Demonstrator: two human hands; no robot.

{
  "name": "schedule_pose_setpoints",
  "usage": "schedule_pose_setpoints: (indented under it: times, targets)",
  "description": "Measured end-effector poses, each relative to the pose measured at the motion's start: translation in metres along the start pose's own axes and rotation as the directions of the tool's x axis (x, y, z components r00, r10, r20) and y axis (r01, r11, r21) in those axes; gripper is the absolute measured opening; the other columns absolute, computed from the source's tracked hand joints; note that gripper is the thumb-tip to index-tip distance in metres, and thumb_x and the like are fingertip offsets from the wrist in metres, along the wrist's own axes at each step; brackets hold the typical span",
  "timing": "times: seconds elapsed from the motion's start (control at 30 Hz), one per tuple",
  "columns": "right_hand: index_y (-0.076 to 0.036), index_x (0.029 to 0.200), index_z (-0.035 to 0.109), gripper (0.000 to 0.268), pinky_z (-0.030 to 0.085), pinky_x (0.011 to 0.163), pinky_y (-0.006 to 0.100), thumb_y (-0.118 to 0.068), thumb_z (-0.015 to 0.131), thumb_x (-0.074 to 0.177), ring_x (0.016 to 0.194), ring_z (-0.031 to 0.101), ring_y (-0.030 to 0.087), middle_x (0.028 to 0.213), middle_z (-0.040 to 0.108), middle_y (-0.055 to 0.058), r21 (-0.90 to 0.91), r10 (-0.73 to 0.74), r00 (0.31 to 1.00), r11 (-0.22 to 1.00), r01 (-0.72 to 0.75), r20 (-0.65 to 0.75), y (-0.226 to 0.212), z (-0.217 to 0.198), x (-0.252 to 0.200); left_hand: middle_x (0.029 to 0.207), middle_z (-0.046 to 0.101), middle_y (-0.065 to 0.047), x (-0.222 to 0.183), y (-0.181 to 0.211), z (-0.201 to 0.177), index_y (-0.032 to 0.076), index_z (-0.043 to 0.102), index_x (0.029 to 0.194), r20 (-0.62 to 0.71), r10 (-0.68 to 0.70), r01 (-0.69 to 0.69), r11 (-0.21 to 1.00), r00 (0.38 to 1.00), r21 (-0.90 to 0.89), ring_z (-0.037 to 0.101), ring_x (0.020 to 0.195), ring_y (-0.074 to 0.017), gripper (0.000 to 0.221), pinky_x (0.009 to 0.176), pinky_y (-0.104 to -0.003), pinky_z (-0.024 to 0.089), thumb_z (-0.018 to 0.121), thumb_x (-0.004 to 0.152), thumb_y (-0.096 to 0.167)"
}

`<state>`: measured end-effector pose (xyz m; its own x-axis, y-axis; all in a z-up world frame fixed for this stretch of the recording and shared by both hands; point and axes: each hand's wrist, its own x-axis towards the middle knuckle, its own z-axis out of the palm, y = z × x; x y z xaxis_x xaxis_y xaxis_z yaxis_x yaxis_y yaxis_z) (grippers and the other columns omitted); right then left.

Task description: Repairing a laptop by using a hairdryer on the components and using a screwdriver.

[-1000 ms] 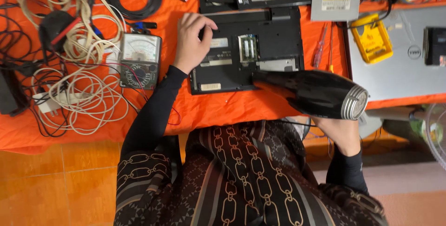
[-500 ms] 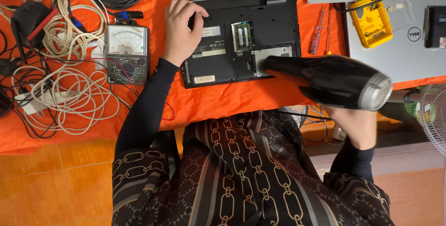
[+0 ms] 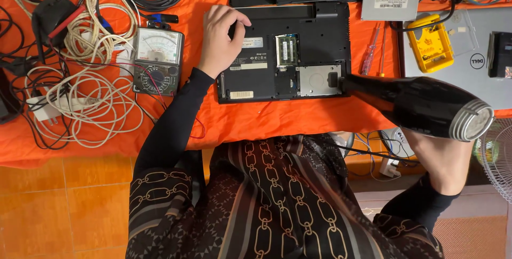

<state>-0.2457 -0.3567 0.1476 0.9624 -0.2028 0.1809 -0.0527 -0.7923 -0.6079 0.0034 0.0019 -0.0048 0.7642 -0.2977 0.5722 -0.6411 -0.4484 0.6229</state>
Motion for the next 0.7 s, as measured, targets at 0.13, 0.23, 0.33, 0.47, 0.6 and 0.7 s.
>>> schedule_pose_setpoints:
  times: [0.13,0.23,0.33,0.47,0.6,0.7]
  targets:
    - [0.001,0.119,0.067,0.035,0.055,0.094,0.032,-0.006,0.081,0.087,0.099,0.069,0.016,0.112,0.072,0.010,0.095,0.033,0.999,0.995,-0.032,-0.003,-0.003,0.000,0.002,0.098,0.063,-0.004,0.000,0.000,0.001,0.009,0.067,0.094,0.008,-0.014,0.014,1.000,1.000,-0.005,0.056,0.105,-0.0267,0.009,0.098,-0.040,0.040,0.064,0.097,0.001]
    - [0.001,0.126,0.068,0.037,0.055,0.093,0.030,-0.005,0.083,0.093,0.104,0.071,0.016,0.118,0.074,0.010,-0.012,-0.014,1.000,1.000,0.014,-0.002,0.007,0.001,0.000,0.098,0.061,-0.006,-0.001,0.001,0.000,0.009,0.068,0.095,0.003,-0.016,0.016,1.000,1.000,-0.011,0.055,0.104,-0.0278,0.009,0.098,-0.040,0.041,0.065,0.096,0.001]
    - [0.002,0.123,0.068,0.037,0.055,0.092,0.031,-0.004,0.082,0.090,0.102,0.070,0.016,0.116,0.073,0.010,-0.006,-0.033,0.999,0.999,0.034,0.041,-0.005,0.000,0.007,0.098,0.063,-0.005,0.001,0.001,0.000,0.009,0.067,0.094,0.002,-0.014,0.014,1.000,1.000,-0.009,0.056,0.105,-0.0275,0.010,0.098,-0.041,0.041,0.064,0.097,0.001]
    - [0.002,0.122,0.066,0.041,0.054,0.095,0.033,-0.005,0.081,0.084,0.103,0.068,0.017,0.115,0.071,0.010,0.083,0.017,0.999,0.996,-0.015,-0.030,-0.025,0.004,0.012,0.096,0.063,-0.006,0.000,0.000,-0.001,0.009,0.068,0.093,0.010,-0.012,0.012,1.000,1.000,-0.014,0.056,0.103,-0.0275,0.011,0.096,-0.041,0.042,0.064,0.096,0.000]
    - [0.001,0.127,0.068,0.036,0.055,0.099,0.029,-0.002,0.082,0.094,0.108,0.071,0.016,0.120,0.074,0.009,0.012,-0.019,1.000,1.000,0.019,0.004,0.002,0.004,0.003,0.096,0.063,-0.007,0.000,0.001,-0.003,0.008,0.069,0.094,0.034,-0.021,0.022,0.999,0.999,-0.027,0.055,0.102,-0.0290,0.012,0.092,-0.041,0.043,0.064,0.096,-0.003]
    - [0.001,0.122,0.066,0.042,0.053,0.093,0.032,-0.006,0.081,0.083,0.104,0.068,0.018,0.116,0.071,0.010,0.071,0.065,0.998,0.995,-0.064,-0.006,-0.023,0.004,0.015,0.100,0.063,-0.007,0.000,-0.001,-0.003,0.008,0.068,0.097,0.023,0.039,-0.039,0.999,0.999,-0.012,0.057,0.107,-0.0289,0.011,0.096,-0.041,0.043,0.065,0.098,-0.003]
